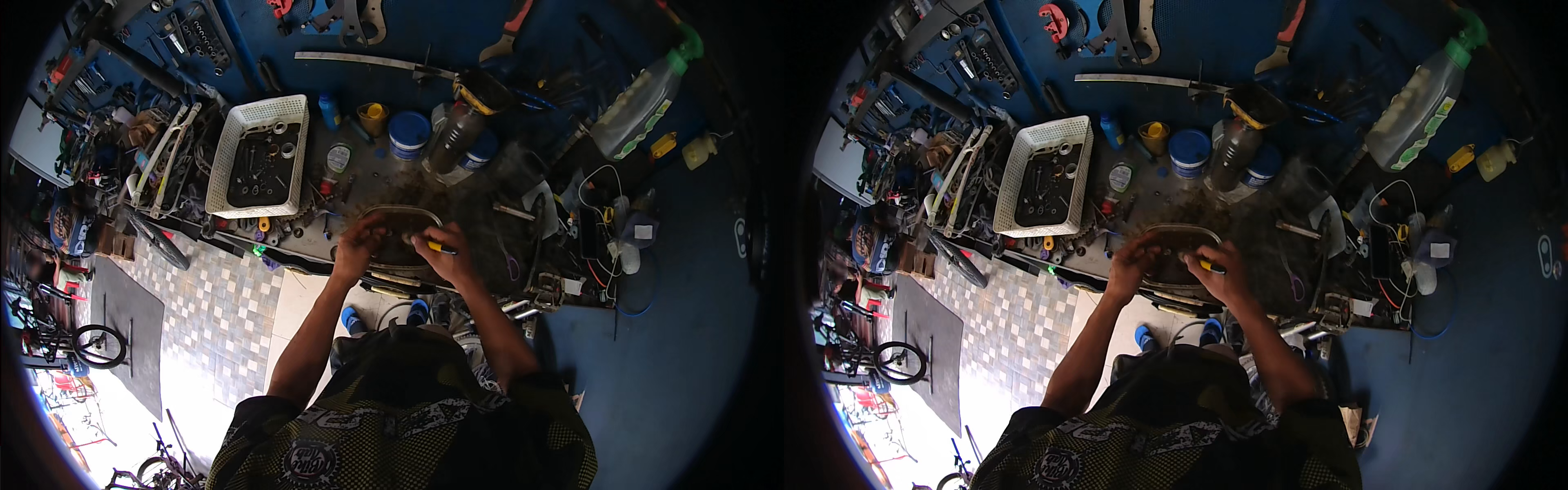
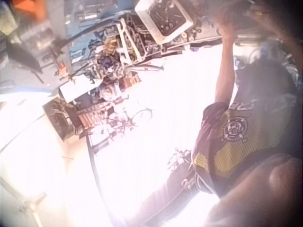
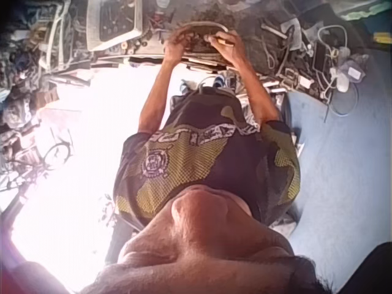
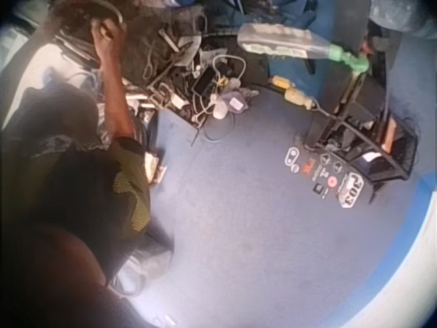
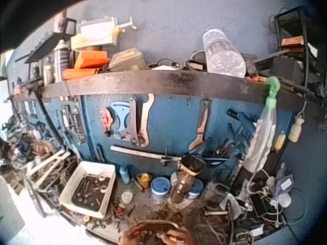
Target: The person uses a yellow-handled tool to scrape and clean a bicycle chain held in a metal tray on a workbench. The person repeatedly scrapes the chain links and rotates the chain to access different sections.
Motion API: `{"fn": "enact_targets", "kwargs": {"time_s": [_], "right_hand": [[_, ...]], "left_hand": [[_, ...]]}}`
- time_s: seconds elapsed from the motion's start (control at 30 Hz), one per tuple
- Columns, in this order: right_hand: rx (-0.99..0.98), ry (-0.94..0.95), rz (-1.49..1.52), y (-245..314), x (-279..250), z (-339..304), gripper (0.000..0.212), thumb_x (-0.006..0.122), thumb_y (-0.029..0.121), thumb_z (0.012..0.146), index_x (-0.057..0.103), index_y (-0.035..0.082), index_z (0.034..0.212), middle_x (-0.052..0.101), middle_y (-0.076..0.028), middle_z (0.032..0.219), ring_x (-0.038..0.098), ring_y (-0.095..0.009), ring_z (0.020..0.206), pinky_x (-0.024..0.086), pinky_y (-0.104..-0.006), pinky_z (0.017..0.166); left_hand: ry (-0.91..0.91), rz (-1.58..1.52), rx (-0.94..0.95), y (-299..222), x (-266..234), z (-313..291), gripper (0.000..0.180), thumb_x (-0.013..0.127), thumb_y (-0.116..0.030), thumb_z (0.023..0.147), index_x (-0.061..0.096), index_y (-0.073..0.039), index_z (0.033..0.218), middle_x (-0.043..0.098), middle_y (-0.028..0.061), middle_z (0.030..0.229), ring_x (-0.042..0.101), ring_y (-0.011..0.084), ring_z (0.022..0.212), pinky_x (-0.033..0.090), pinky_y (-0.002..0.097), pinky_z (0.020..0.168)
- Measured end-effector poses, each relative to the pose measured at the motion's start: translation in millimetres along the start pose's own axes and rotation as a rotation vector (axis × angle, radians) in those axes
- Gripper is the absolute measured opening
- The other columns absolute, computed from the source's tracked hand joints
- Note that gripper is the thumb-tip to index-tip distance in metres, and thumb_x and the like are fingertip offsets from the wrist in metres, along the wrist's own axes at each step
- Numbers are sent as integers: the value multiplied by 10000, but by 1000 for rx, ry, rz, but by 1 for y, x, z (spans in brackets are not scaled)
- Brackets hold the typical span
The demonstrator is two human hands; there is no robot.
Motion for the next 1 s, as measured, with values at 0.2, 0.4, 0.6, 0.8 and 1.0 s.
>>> {"fn": "enact_targets", "kwargs": {"time_s": [0.2,0.4,0.6,0.8,1.0], "right_hand": [[-243,30,132,32,15,22,197,861,252,852,777,95,939,749,-81,898,675,-282,860,538,-418,772],[-188,-156,165,25,15,22,146,854,217,835,803,96,899,745,-52,883,635,-257,883,524,-398,798],[-132,-86,48,28,17,24,145,858,198,830,792,98,911,750,-51,850,657,-260,832,522,-394,761],[-244,-107,26,36,17,26,103,845,151,829,770,94,868,750,-46,816,650,-251,792,514,-384,736],[-269,-89,44,41,16,24,102,852,145,809,769,94,836,740,-45,789,644,-242,760,518,-381,711]], "left_hand": [[9,346,-24,1,-4,0,383,658,-66,944,694,-17,1322,760,128,914,682,142,781,550,326,726],[-39,413,113,5,-11,-1,307,686,-128,939,734,22,1202,783,192,912,753,232,816,562,371,738],[-84,404,118,5,-11,-5,233,683,-112,946,727,21,1132,752,193,861,658,148,711,526,367,651],[-1,603,124,-3,-13,-5,188,689,-165,939,743,-41,1069,719,260,906,728,430,897,551,461,727],[-6,614,119,-1,-14,0,164,694,-169,931,759,-28,983,722,254,889,728,436,880,550,481,726]]}}
Point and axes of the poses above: each hand's wrist, its own z-axis towards the middle knuckle, its own x-axis out of the palm, y = z × x, the point moved 2 cm from there along z, towards the middle knuckle
